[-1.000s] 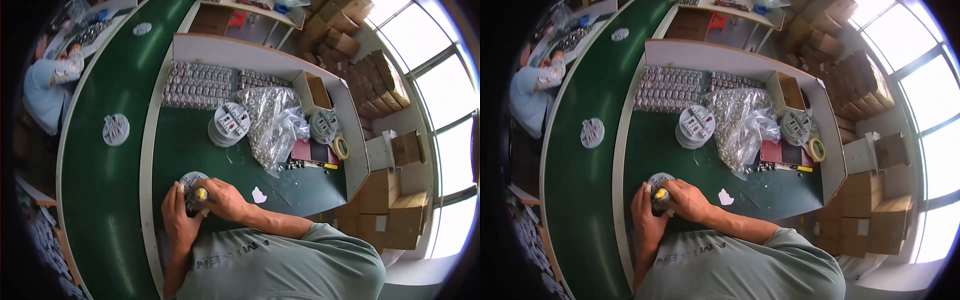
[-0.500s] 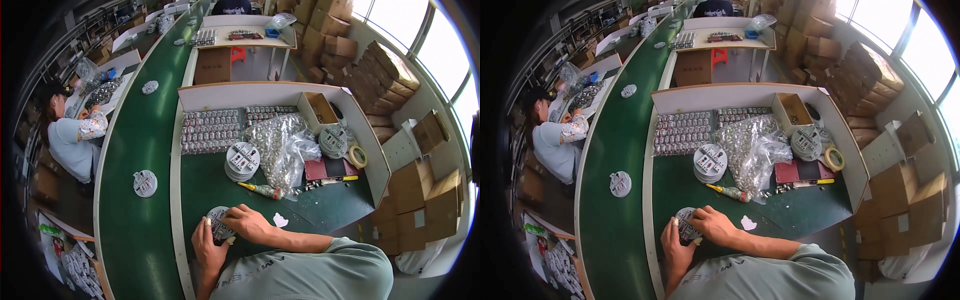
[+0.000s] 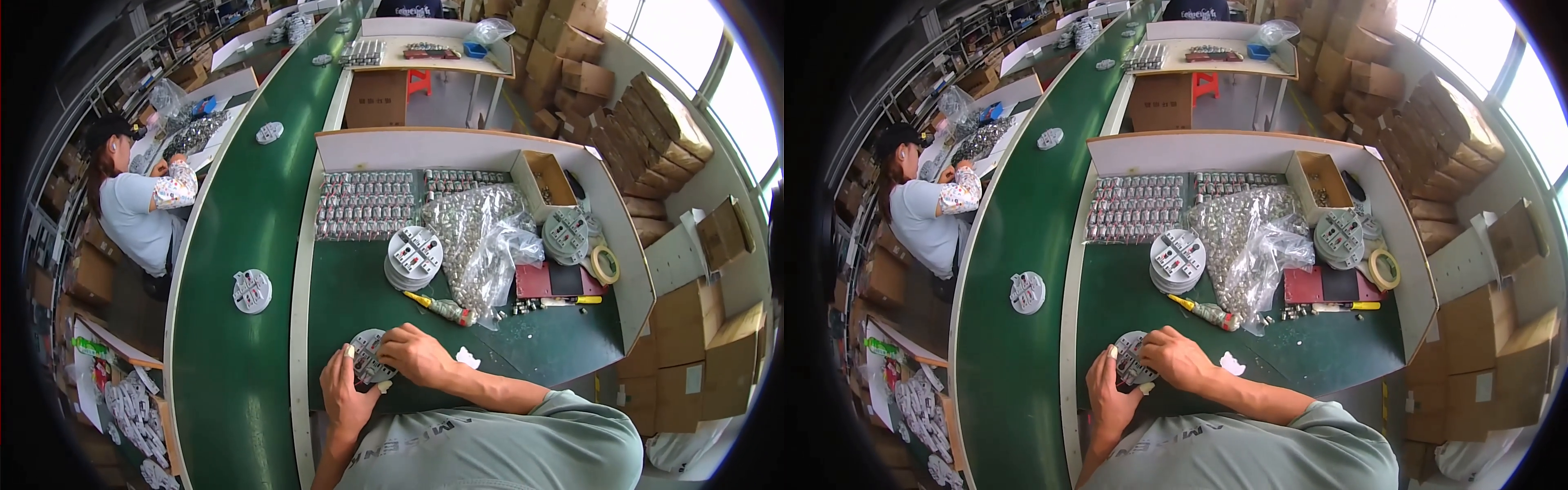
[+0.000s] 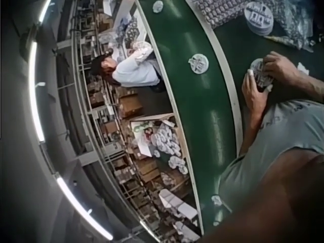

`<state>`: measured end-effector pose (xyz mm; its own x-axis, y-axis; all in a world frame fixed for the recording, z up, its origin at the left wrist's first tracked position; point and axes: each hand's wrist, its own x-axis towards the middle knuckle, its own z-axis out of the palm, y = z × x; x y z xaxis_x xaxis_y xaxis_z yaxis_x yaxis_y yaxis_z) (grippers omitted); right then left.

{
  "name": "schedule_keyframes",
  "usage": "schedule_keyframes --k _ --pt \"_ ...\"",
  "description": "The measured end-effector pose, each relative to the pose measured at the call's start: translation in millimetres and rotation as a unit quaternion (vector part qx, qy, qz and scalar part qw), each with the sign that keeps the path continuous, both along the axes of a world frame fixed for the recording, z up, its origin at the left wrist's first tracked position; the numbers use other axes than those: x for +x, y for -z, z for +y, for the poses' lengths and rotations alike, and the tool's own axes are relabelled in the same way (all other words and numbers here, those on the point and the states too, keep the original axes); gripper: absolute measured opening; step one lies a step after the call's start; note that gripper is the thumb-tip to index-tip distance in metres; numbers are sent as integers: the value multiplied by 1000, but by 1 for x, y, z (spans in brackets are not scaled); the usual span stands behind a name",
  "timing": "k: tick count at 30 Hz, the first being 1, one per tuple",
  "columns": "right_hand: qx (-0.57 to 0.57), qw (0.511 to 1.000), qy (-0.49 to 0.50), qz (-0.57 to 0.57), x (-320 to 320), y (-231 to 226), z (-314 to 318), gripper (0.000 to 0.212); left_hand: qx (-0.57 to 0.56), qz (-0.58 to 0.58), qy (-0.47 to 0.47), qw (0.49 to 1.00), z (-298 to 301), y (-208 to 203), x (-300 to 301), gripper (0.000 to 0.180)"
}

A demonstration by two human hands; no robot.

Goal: Assembling small electronic components onto circular substrates and applying glue at a factory workstation.

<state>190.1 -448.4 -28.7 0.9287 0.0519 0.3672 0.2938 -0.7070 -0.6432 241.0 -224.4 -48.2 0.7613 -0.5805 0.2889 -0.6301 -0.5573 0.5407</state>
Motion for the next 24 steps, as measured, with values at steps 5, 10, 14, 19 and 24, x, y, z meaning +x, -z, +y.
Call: schedule_keyframes --k 5,10,14,19,24 --pt "56 944 324 -28 -39 -24 -66 10 60 0 -28 998 -5 -34 -14 108" --pt "-128 922 361 61 -56 -14 -181 16 106 12 16 994 -22 -38 -3 106" --pt "-226 918 314 82 -20 23 -229 10 81 39 37 995 -29 -33 8 109" --pt "-168 945 281 21 4 27 -239 25 -89 223 40 970 -13 -37 17 89" --pt "-199 898 375 115 19 50 -247 33 -517 612 19 599 11 -33 12 64"
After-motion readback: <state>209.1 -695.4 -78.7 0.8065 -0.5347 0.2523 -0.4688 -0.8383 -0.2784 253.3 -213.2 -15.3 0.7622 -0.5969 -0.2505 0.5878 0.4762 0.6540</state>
